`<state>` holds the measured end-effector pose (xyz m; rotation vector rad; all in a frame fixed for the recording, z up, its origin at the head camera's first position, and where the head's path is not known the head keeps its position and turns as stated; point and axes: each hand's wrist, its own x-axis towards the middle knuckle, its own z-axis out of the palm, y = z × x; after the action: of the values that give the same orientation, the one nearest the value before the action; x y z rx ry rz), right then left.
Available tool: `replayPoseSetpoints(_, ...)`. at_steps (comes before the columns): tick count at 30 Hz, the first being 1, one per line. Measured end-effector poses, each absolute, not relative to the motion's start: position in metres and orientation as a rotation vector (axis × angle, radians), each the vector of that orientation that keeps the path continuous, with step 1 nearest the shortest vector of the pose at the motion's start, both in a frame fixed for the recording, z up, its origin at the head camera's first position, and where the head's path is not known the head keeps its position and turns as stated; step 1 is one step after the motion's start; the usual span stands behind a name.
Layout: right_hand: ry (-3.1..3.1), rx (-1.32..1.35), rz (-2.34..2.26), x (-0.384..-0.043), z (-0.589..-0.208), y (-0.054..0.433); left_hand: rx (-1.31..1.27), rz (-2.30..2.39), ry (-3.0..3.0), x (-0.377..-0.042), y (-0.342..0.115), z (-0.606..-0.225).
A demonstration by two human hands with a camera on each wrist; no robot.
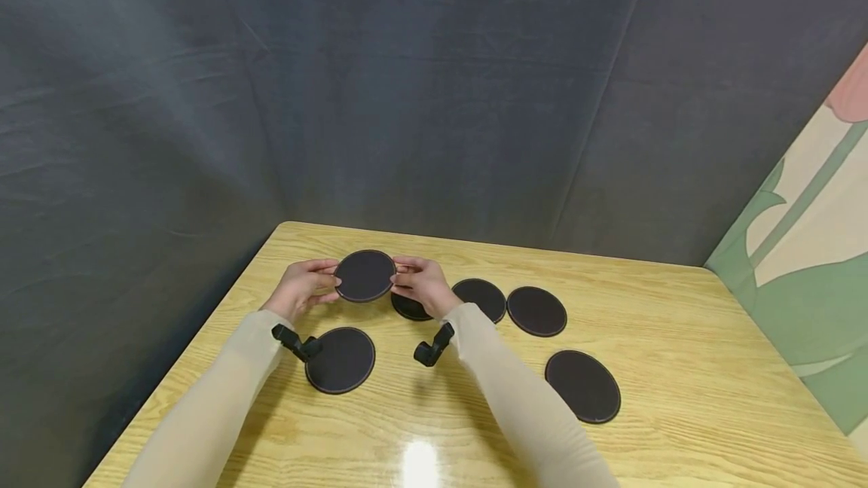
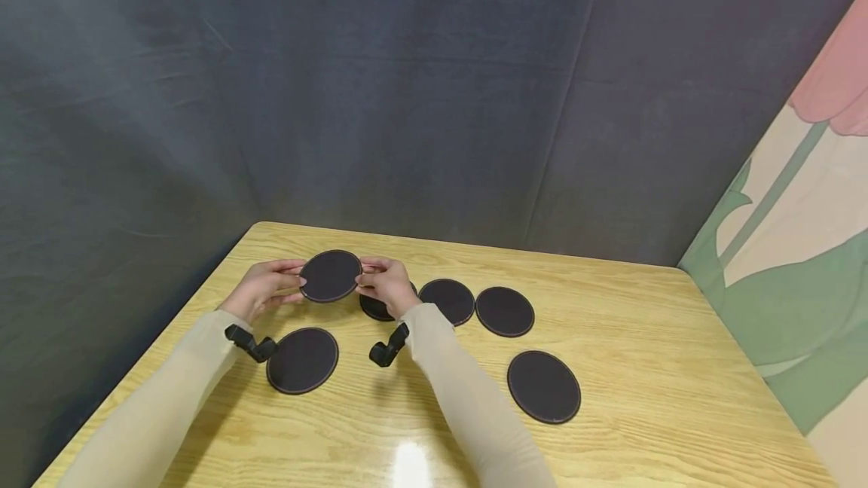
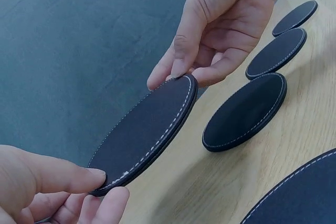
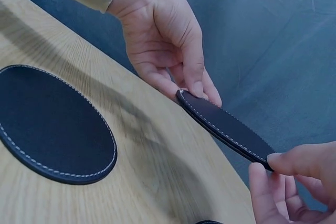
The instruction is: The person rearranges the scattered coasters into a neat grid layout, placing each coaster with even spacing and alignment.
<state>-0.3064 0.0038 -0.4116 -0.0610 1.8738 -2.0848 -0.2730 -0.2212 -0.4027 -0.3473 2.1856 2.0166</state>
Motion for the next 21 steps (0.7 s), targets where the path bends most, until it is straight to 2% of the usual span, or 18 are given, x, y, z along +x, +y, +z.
replayPoseSetpoints(21,1.741,-0.079,-2.178,-0.289,-0.396,0.036,-0.225,2.042,2.121,-0.267,-0.204,-0.393)
